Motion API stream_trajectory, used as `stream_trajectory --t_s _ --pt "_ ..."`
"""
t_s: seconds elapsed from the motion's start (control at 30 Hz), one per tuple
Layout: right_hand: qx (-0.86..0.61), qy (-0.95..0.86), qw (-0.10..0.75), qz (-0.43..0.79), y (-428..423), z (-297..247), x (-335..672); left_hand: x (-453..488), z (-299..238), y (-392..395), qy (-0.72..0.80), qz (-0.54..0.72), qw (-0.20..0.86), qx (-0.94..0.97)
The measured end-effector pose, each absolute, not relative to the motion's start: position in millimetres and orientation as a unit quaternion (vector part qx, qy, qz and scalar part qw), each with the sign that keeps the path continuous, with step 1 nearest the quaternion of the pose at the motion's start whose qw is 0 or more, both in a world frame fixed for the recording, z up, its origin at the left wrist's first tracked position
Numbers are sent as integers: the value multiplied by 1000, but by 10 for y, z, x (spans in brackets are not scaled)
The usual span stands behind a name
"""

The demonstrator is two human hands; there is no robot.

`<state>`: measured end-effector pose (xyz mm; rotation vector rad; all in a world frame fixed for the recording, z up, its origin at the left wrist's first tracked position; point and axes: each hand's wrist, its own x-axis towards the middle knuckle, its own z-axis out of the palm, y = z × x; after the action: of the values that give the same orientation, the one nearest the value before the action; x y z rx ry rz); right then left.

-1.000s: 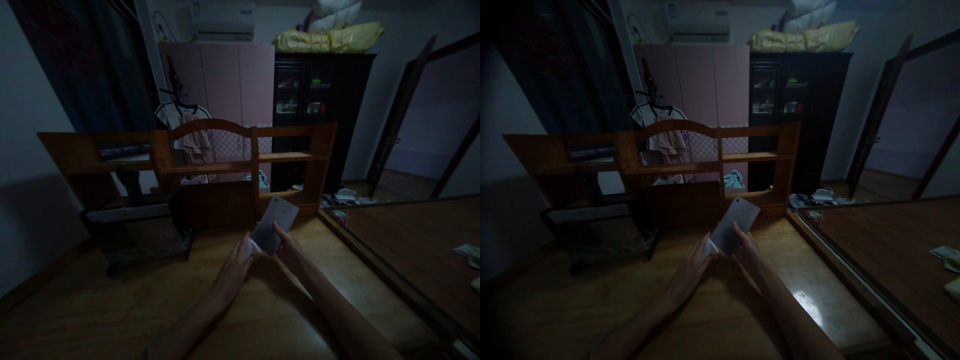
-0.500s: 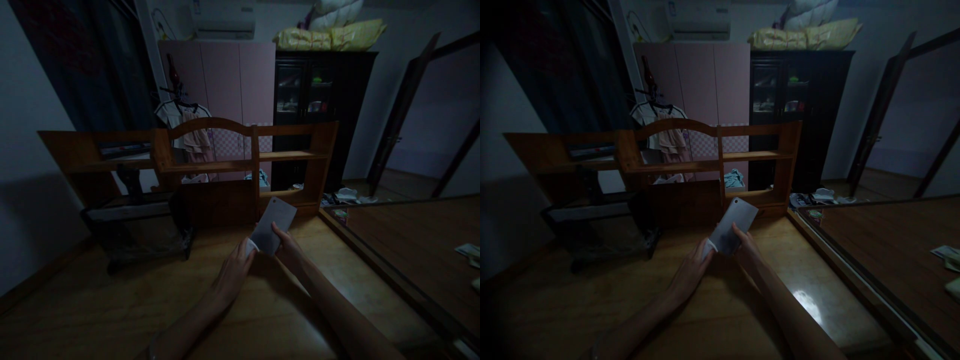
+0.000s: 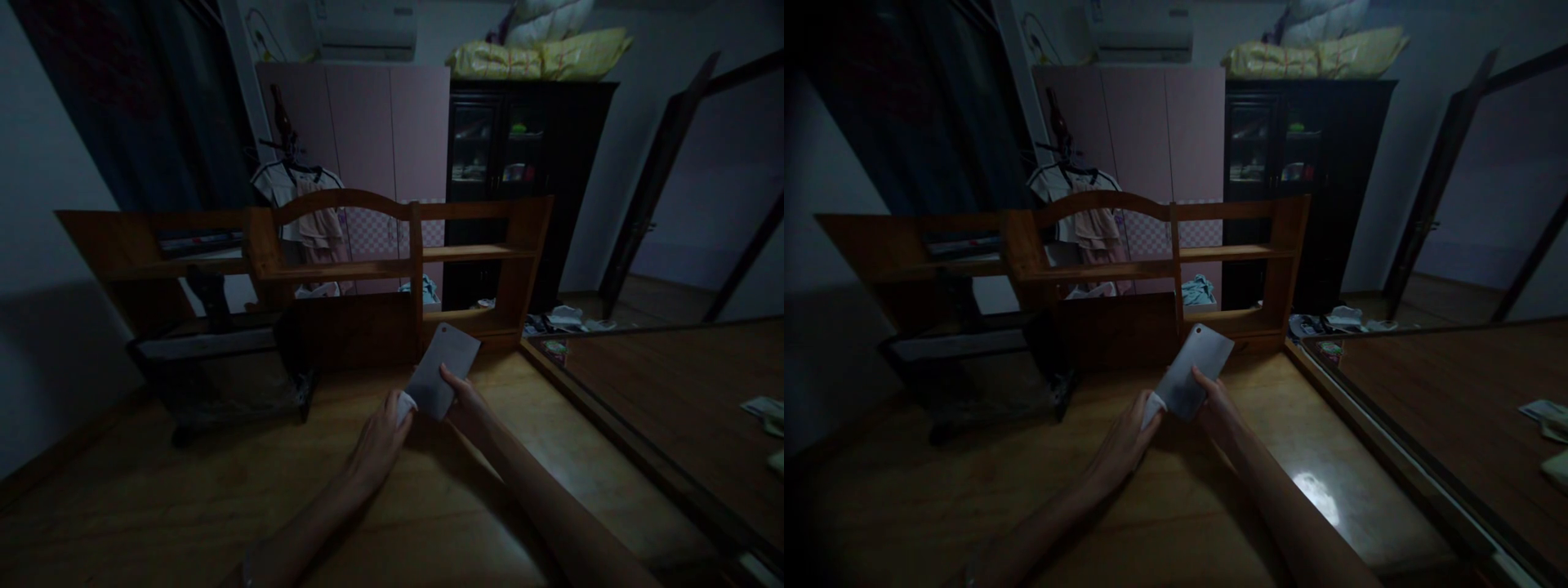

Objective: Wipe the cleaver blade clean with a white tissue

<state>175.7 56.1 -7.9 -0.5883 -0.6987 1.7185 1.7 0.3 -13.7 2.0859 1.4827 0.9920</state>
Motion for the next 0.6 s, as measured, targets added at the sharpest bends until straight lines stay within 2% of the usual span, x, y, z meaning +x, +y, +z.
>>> stream_trajectory --t_s 0.23,0.6 --pt "-251 -306 565 724 580 -107 1748 14 -159 26 546 331 188 746" --pt "-252 -269 616 696 728 -79 1975 -4 -103 -4 552 295 148 766"
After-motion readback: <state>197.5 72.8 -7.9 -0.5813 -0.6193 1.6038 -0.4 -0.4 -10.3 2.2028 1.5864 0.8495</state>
